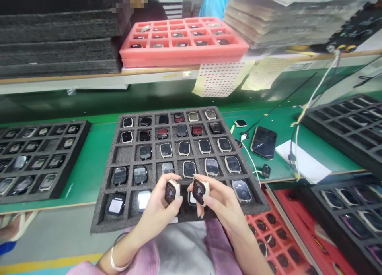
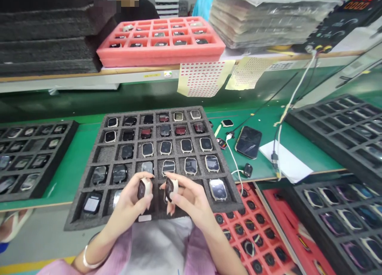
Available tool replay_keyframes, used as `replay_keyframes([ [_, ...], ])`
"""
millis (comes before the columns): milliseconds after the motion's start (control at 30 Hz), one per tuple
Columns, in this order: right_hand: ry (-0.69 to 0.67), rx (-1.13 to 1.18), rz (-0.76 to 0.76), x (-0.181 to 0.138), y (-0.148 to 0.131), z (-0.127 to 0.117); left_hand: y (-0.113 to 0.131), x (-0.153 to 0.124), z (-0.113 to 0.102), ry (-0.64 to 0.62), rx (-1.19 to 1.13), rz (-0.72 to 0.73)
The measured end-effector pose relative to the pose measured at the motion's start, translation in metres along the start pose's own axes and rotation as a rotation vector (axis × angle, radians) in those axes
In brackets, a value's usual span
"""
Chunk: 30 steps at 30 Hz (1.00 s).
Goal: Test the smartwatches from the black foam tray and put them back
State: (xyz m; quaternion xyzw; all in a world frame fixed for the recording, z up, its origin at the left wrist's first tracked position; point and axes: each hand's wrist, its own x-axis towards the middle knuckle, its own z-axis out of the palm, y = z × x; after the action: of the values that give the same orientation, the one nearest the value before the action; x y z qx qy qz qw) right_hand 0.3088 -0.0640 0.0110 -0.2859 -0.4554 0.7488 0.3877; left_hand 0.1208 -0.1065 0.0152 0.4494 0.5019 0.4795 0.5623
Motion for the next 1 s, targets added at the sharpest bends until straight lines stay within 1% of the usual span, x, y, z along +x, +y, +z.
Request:
replay_keyframes([
  [167,0.022,-0.007,0.029,0.001,0.001,-0.001,-0.004,-0.004,0.004,0.002,0.001,-0.036],
  [300,0.031,-0.016,0.036,0.0,0.002,-0.001,-0.007,-0.006,0.004,-0.11,0.013,-0.069],
  [367,0.016,-0.014,0.031,-0.001,0.002,-0.001,-0.007,-0.007,0.005,-0.131,0.025,-0.068],
  [467,-0.012,0.009,0.013,-0.002,0.002,-0.001,-0.004,-0.006,0.006,-0.088,0.057,-0.056],
  [567,-0.003,0.005,0.008,-0.002,0.002,-0.001,-0.004,-0.006,0.007,-0.053,0.064,-0.036],
  [733,0.006,-0.012,0.028,-0.001,0.001,-0.001,-0.009,-0.008,0.005,-0.063,0.052,-0.034],
  [833,0.038,-0.024,0.041,-0.002,0.0,0.001,-0.01,-0.008,0.004,-0.075,0.055,-0.02],
  [1000,0.01,-0.04,0.025,-0.003,0.001,0.001,-0.012,-0.009,0.005,0.018,0.038,0.038],
])
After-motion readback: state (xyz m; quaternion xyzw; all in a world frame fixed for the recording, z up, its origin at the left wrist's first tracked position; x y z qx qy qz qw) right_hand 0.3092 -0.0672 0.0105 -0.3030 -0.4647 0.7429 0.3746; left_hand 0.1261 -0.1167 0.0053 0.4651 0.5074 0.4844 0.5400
